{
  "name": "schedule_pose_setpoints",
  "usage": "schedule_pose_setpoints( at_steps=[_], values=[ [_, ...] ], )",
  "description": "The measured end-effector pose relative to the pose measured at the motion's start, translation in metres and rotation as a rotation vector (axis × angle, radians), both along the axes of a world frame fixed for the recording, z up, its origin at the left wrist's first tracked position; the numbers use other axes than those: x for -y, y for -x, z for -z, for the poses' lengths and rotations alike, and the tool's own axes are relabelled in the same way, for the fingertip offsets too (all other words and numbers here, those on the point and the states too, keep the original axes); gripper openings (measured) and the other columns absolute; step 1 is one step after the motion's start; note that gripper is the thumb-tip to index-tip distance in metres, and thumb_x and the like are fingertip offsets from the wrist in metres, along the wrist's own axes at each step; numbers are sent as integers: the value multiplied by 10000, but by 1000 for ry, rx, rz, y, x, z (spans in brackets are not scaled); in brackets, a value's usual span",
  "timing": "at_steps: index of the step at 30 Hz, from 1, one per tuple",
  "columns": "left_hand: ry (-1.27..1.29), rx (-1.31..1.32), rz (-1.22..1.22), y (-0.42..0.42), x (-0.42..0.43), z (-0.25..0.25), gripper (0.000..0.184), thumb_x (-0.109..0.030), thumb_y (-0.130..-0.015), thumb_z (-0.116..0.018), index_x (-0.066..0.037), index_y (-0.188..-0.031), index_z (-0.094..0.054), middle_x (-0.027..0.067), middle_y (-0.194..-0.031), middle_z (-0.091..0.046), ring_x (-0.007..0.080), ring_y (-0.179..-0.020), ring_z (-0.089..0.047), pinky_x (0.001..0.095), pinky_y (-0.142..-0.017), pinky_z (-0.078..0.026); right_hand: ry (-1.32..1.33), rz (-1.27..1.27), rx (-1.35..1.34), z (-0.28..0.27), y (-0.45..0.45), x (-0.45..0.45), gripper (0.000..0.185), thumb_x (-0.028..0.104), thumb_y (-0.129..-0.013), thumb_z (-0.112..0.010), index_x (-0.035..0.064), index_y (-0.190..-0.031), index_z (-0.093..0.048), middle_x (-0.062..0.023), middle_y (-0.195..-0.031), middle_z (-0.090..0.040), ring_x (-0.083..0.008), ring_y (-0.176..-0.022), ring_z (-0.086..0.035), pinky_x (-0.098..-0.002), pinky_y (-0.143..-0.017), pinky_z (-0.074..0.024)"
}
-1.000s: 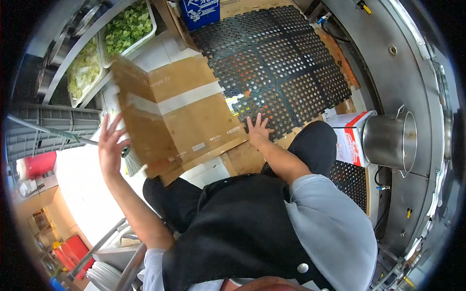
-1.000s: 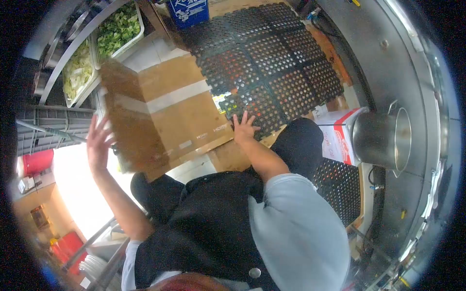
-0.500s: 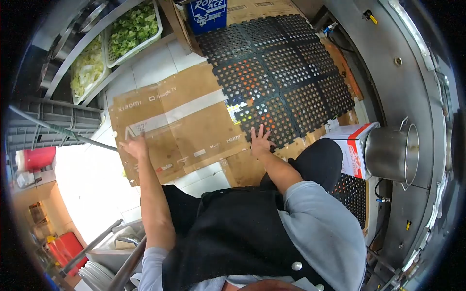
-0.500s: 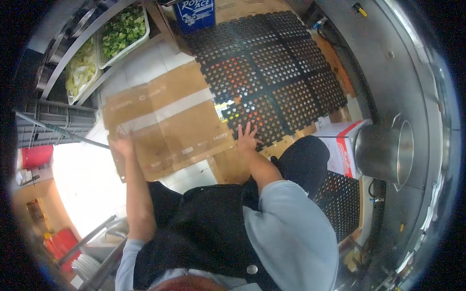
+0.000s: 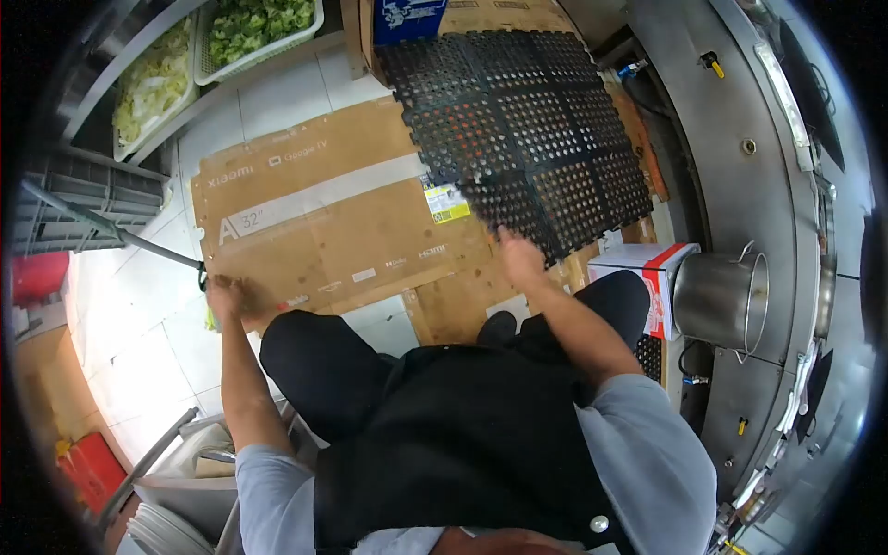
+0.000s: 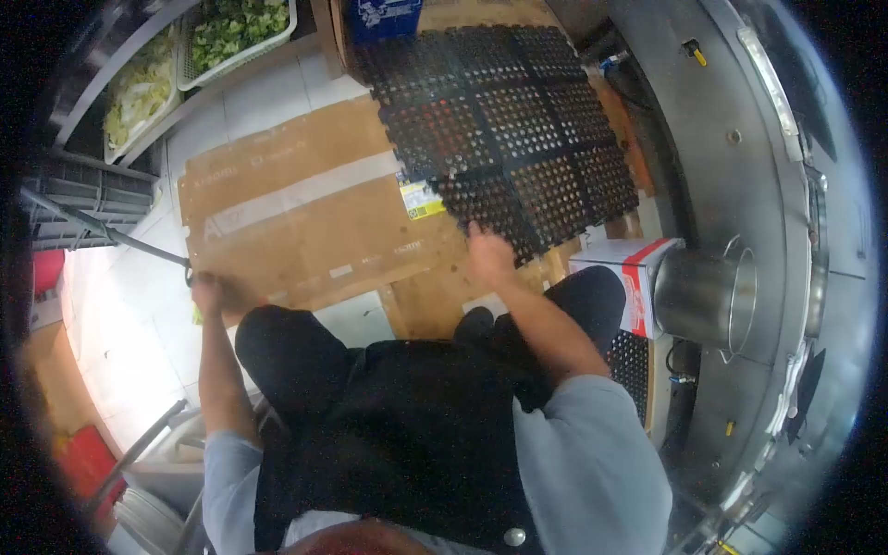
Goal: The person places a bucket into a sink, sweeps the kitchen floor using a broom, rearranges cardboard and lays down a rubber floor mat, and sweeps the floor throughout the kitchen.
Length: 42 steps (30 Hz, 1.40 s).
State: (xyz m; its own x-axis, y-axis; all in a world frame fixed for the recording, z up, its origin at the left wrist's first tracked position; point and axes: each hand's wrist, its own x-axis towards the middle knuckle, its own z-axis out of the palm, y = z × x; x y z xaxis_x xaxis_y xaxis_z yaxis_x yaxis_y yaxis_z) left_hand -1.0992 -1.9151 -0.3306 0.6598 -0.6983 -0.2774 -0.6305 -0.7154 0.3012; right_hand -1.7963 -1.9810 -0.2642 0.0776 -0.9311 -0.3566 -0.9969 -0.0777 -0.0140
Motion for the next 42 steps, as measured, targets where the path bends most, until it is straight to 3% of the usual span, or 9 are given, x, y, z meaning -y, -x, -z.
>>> schedule_pose_setpoints(
  at_steps=[1,3,11,13,16,19,27,33,42],
  values=[
    [128,264,38,-3,-5,16,776,-367,-812,-817,-4,-1442,-547,237,-1217,-712,416,-1195,-666,442,-1060,-508,-10,13,24,-37,7,10,450,179,-869,-665,51,-1299,-618,-234,-1052,-724,-433,-977,-721,-530,-845,-593],
    [59,207,-57,-13,0,25,825,-404,-798,-829,-14,-1457,-523,256,-1282,-684,441,-1211,-649,465,-1075,-492,99,45,112,-89,27,22,284,130,-855,-627,44,-1123,-667,-256,-974,-731,-445,-937,-717,-561,-849,-574],
    [-142,53,-141,-55,22,8,719,-447,-796,-836,34,-1294,-641,239,-1255,-712,388,-1163,-688,449,-995,-532,123,166,274,-159,116,77,297,148,-887,-679,3,-1146,-676,-313,-1087,-691,-496,-1093,-642,-533,-922,-517],
    [-176,41,-109,-50,29,-19,636,-396,-827,-829,46,-1254,-664,221,-1228,-728,363,-1120,-709,437,-956,-549,43,153,320,-157,113,77,375,165,-881,-681,22,-1227,-676,-293,-1098,-704,-482,-1110,-651,-509,-942,-524],
    [92,-617,-114,33,45,-136,281,-129,-930,-733,54,-1143,-718,124,-1042,-757,209,-887,-703,345,-806,-551,25,148,344,-137,93,74,446,192,-866,-682,24,-1280,-667,-296,-1160,-696,-460,-1140,-658,-480,-973,-526],
    [185,-800,12,82,68,-173,246,-154,-935,-728,36,-1090,-739,104,-935,-752,205,-804,-681,321,-762,-524,-112,135,375,-131,74,82,499,219,-848,-719,1,-1294,-664,-285,-1232,-694,-417,-1164,-669,-456,-1005,-521],
    [103,-683,383,268,116,-271,261,-206,-955,-682,17,-820,-679,16,-715,-606,123,-664,-522,317,-619,-400,-252,232,485,-115,101,110,735,245,-755,-766,37,-1438,-590,-228,-1291,-701,-361,-1199,-678,-413,-1007,-532],
    [236,-701,399,346,113,-327,248,-212,-928,-710,25,-855,-702,19,-729,-627,116,-679,-529,301,-648,-412,-304,64,382,-107,84,107,693,228,-821,-684,28,-1471,-556,-234,-1388,-644,-377,-1275,-633,-426,-1068,-505],
    [562,-1184,133,245,89,-418,247,-107,-929,-668,48,-1120,-687,129,-962,-752,198,-777,-724,321,-711,-595,-504,-227,5,-63,-1,69,458,232,-820,-731,-3,-1209,-679,-214,-1226,-728,-368,-1152,-705,-479,-924,-577]
  ],
)
